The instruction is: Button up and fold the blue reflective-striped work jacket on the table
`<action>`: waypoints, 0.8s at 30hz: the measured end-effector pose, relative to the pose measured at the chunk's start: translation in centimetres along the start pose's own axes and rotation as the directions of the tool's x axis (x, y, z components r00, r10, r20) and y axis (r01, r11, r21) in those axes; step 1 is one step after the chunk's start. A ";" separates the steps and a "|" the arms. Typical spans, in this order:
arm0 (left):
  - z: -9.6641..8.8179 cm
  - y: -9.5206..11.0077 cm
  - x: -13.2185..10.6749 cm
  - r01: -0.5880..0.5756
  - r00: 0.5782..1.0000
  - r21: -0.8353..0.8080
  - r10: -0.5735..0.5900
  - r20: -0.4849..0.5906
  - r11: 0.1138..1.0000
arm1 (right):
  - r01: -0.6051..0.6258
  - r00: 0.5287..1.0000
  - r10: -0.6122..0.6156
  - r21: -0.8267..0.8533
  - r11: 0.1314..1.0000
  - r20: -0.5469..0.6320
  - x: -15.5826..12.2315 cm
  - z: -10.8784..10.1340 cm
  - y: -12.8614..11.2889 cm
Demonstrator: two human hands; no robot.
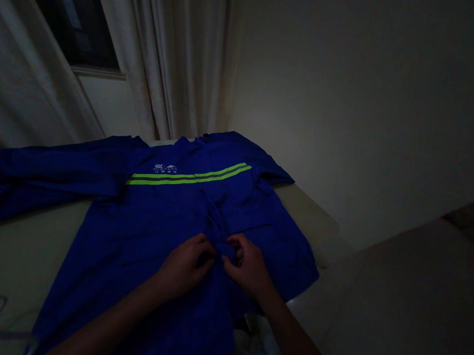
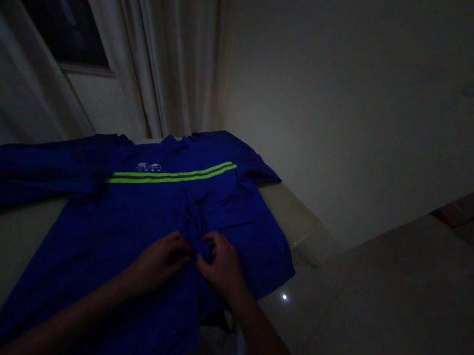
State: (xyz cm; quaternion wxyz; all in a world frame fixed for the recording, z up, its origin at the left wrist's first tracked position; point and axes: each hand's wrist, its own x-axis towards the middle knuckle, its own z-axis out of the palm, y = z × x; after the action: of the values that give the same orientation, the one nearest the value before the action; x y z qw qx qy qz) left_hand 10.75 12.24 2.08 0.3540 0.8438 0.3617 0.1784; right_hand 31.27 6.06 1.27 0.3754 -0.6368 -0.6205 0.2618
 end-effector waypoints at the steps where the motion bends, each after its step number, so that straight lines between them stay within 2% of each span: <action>1: 0.0 0.0 -0.2 0.001 1.000 -0.026 -0.001 -0.007 1.000 | -0.012 1.000 0.013 0.022 1.000 -0.012 0.0 0.0 0.1; 5: 0.1 0.3 -0.3 0.002 1.000 -0.084 -0.002 -0.005 0.996 | 0.019 1.000 -0.019 0.018 1.000 -0.004 0.0 -0.4 0.0; 9: 0.8 0.2 -0.3 -0.006 1.000 -0.024 0.005 -0.013 1.000 | 0.026 1.000 -0.026 0.007 1.000 0.001 -0.1 -0.4 0.0; 13: 1.2 0.0 -0.4 -0.067 0.997 0.015 0.068 -0.028 0.998 | -0.015 1.000 0.015 0.012 1.000 -0.003 0.1 -0.3 0.3; 16: 1.2 -0.1 -0.2 -0.093 0.994 0.012 0.093 -0.058 0.996 | -0.033 0.999 0.030 0.073 0.997 0.046 0.4 -0.6 0.1; 20: 1.2 -0.2 0.0 -0.039 0.995 -0.052 0.034 -0.095 0.998 | -0.017 0.990 -0.009 0.189 0.982 0.140 0.9 -1.0 -0.6; 24: 1.5 -0.2 -0.3 -0.046 0.992 -0.030 0.042 -0.117 0.999 | -0.014 0.995 -0.010 0.227 0.974 0.104 0.8 -0.4 -0.3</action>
State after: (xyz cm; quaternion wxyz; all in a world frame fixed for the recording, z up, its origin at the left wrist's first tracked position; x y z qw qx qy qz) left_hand 11.29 11.46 0.91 0.3420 0.8338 0.3602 0.2409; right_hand 31.55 6.80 1.84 0.4124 -0.5758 -0.6047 0.3643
